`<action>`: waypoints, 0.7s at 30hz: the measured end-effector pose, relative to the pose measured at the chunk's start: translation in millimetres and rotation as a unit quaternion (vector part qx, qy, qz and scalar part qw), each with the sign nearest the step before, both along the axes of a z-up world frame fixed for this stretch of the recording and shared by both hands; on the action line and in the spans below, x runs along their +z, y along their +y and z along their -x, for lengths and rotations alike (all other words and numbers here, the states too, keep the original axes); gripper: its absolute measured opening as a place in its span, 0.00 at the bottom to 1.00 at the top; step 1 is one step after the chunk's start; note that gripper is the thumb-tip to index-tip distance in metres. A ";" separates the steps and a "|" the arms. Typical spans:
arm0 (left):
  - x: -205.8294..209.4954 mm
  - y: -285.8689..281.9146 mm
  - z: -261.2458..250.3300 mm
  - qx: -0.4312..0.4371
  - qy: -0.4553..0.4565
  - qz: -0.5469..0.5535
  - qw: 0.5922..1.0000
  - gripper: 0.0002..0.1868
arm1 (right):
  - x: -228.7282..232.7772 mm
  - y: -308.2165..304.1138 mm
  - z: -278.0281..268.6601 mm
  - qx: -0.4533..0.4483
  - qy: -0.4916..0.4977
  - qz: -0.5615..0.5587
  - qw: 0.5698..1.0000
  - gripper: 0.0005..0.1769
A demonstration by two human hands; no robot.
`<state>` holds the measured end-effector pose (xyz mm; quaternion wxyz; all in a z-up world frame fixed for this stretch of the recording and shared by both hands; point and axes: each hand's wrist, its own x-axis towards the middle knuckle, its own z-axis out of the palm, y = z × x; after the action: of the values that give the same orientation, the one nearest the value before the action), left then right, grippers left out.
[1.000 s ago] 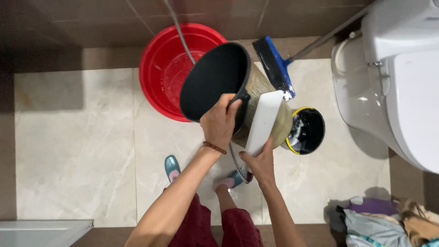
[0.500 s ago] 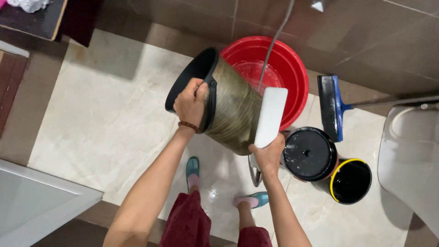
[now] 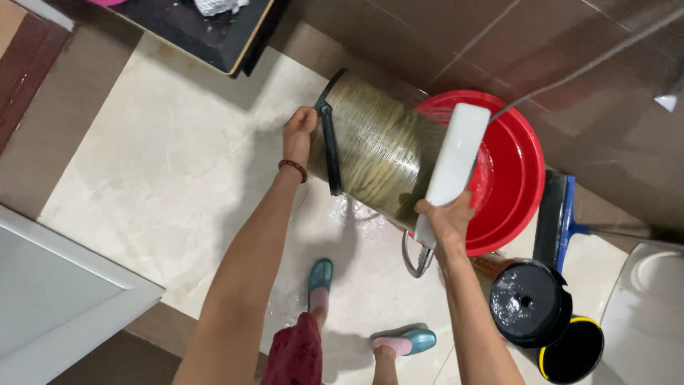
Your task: Clean and rinse the components of a cylindrical trash can using a shower head and buckets.
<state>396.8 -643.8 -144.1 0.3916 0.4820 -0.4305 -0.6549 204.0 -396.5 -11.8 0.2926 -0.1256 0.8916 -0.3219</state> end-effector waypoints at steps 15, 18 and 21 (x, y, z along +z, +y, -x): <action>-125.6 -76.5 65.4 0.131 0.094 -0.147 0.976 0.19 | 33.4 -68.9 -23.8 0.014 0.021 0.021 0.999 0.55; -127.7 -85.2 68.1 0.117 0.070 -0.146 0.980 0.24 | 29.4 -70.6 -27.9 0.002 -0.011 0.031 0.999 0.50; -183.7 -102.7 66.9 0.106 0.087 -0.124 0.983 0.29 | 2.5 -57.4 -25.4 0.011 -0.017 0.070 0.997 0.48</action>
<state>329.9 -746.5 -327.8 0.4322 0.5107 -0.2564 -0.6976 229.4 -453.9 -9.3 0.3018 -0.1498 0.8603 -0.3827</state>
